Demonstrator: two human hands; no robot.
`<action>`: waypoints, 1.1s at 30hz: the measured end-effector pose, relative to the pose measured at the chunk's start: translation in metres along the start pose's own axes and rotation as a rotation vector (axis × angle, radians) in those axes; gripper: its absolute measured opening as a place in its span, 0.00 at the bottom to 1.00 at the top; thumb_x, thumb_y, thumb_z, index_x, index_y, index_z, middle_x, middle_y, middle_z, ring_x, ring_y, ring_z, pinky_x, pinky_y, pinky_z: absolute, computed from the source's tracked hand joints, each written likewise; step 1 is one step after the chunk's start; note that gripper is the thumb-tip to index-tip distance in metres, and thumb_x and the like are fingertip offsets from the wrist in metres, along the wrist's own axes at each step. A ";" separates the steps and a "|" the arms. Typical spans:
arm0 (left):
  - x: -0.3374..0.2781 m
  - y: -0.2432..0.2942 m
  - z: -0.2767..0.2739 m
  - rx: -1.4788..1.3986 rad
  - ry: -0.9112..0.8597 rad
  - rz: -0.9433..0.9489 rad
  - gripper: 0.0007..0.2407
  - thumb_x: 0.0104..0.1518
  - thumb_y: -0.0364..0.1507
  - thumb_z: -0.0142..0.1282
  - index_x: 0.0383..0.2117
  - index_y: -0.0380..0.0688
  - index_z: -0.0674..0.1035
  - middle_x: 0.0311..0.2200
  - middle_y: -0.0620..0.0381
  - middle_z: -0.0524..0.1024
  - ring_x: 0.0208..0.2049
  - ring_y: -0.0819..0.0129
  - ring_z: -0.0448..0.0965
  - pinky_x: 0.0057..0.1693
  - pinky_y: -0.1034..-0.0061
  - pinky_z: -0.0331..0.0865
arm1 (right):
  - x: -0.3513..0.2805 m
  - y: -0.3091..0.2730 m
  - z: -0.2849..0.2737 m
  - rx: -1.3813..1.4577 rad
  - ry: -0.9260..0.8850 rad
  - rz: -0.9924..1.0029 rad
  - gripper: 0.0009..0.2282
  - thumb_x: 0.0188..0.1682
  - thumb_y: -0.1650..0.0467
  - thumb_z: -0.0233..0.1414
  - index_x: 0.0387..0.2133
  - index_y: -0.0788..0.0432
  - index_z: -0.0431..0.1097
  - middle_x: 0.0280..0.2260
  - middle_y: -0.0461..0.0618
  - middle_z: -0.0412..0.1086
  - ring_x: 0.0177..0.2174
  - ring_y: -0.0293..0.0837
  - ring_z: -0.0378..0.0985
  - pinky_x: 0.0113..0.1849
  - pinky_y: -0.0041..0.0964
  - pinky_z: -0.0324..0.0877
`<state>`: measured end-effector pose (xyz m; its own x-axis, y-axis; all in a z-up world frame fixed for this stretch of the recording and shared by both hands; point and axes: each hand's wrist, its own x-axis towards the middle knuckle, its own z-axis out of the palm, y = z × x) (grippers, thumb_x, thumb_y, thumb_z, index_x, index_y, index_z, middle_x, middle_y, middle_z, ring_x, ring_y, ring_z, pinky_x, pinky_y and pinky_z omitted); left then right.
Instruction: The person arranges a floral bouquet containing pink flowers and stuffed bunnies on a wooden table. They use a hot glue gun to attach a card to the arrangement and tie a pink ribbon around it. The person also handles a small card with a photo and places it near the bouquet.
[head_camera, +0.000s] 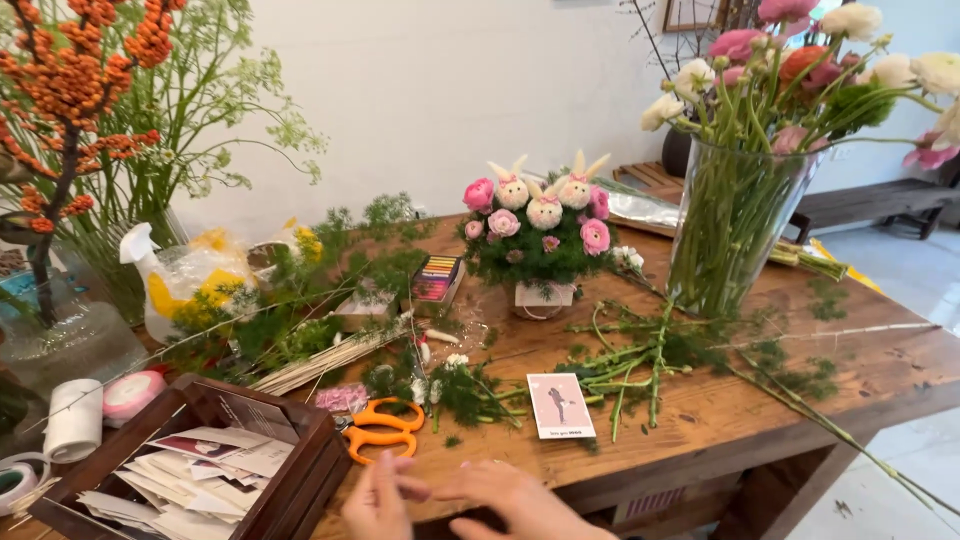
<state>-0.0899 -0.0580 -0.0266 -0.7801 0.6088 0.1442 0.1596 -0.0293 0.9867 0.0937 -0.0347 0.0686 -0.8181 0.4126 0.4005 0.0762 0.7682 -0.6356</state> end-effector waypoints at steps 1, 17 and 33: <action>-0.003 0.027 -0.014 -0.118 -0.019 -0.023 0.12 0.65 0.27 0.44 0.38 0.41 0.84 0.10 0.46 0.78 0.12 0.61 0.77 0.29 0.71 0.74 | -0.006 0.002 -0.003 0.022 0.027 0.040 0.12 0.50 0.70 0.54 0.47 0.54 0.73 0.46 0.49 0.76 0.45 0.46 0.77 0.47 0.40 0.70; -0.005 0.026 0.138 0.334 -0.549 -0.044 0.16 0.54 0.28 0.61 0.50 0.54 0.74 0.28 0.63 0.85 0.28 0.76 0.82 0.40 0.81 0.76 | -0.071 0.190 -0.055 0.495 0.397 1.122 0.16 0.50 0.66 0.55 0.41 0.71 0.76 0.23 0.68 0.78 0.16 0.50 0.79 0.17 0.34 0.75; 0.025 0.072 0.131 -0.066 -0.829 -0.206 0.02 0.57 0.25 0.64 0.28 0.40 0.84 0.23 0.57 0.81 0.22 0.76 0.75 0.32 0.86 0.72 | -0.053 0.136 -0.110 0.816 0.492 1.057 0.07 0.53 0.75 0.56 0.34 0.72 0.76 0.19 0.65 0.74 0.14 0.49 0.69 0.21 0.36 0.63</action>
<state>-0.0185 0.0583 0.0387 -0.0915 0.9893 -0.1135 0.0076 0.1146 0.9934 0.2101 0.1022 0.0335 -0.2929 0.8602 -0.4174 0.0334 -0.4271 -0.9036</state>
